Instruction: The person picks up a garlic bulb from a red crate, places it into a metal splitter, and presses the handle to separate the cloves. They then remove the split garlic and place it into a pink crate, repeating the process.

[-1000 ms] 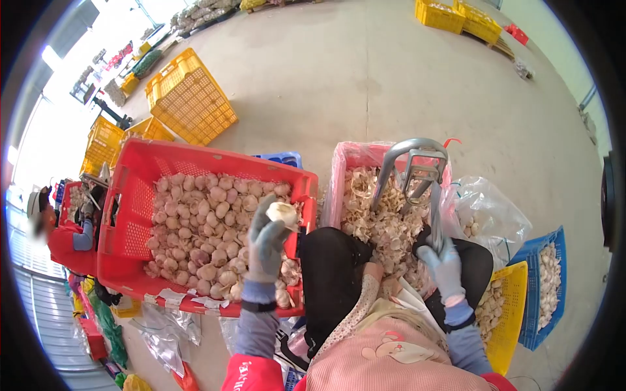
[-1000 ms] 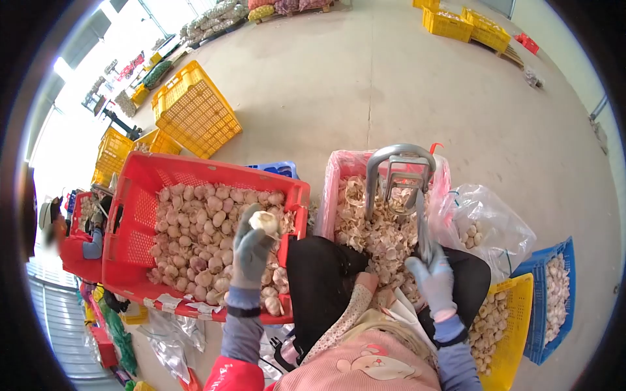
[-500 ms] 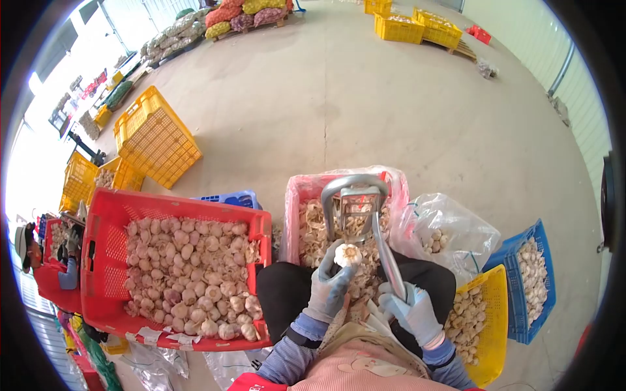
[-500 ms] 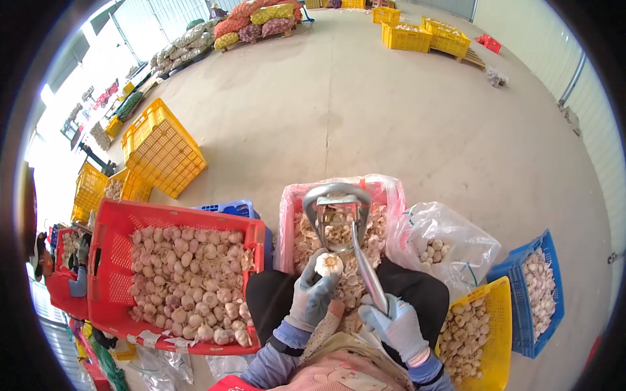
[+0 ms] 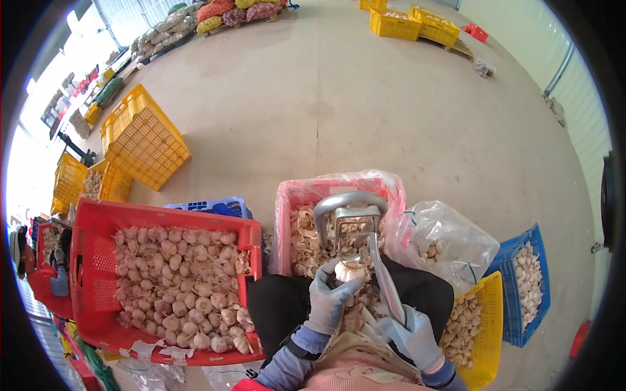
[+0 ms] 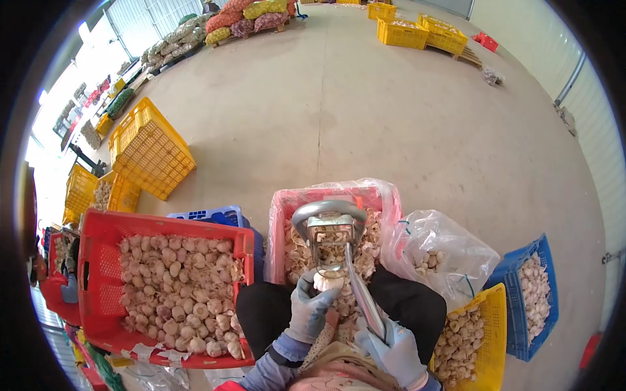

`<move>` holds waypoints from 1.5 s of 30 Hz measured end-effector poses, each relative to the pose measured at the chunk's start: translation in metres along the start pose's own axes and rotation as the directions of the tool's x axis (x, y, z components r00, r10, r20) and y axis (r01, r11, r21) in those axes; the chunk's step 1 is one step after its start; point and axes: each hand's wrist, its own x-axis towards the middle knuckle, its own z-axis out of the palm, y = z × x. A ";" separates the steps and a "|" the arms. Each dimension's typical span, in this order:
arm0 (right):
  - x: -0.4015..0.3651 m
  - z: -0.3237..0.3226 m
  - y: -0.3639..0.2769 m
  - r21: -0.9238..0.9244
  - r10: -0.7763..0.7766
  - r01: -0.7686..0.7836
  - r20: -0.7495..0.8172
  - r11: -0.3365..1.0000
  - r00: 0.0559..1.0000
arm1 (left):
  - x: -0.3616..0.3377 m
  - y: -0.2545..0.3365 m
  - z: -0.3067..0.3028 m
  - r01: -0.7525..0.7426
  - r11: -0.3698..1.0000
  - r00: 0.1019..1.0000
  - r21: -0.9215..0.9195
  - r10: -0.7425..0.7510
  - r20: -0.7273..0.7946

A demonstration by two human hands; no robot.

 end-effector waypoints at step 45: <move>0.009 0.032 0.041 0.068 -0.182 0.173 0.167 0.983 0.969 | -0.056 -0.037 -0.046 0.009 0.962 0.938 0.272 -0.103 0.332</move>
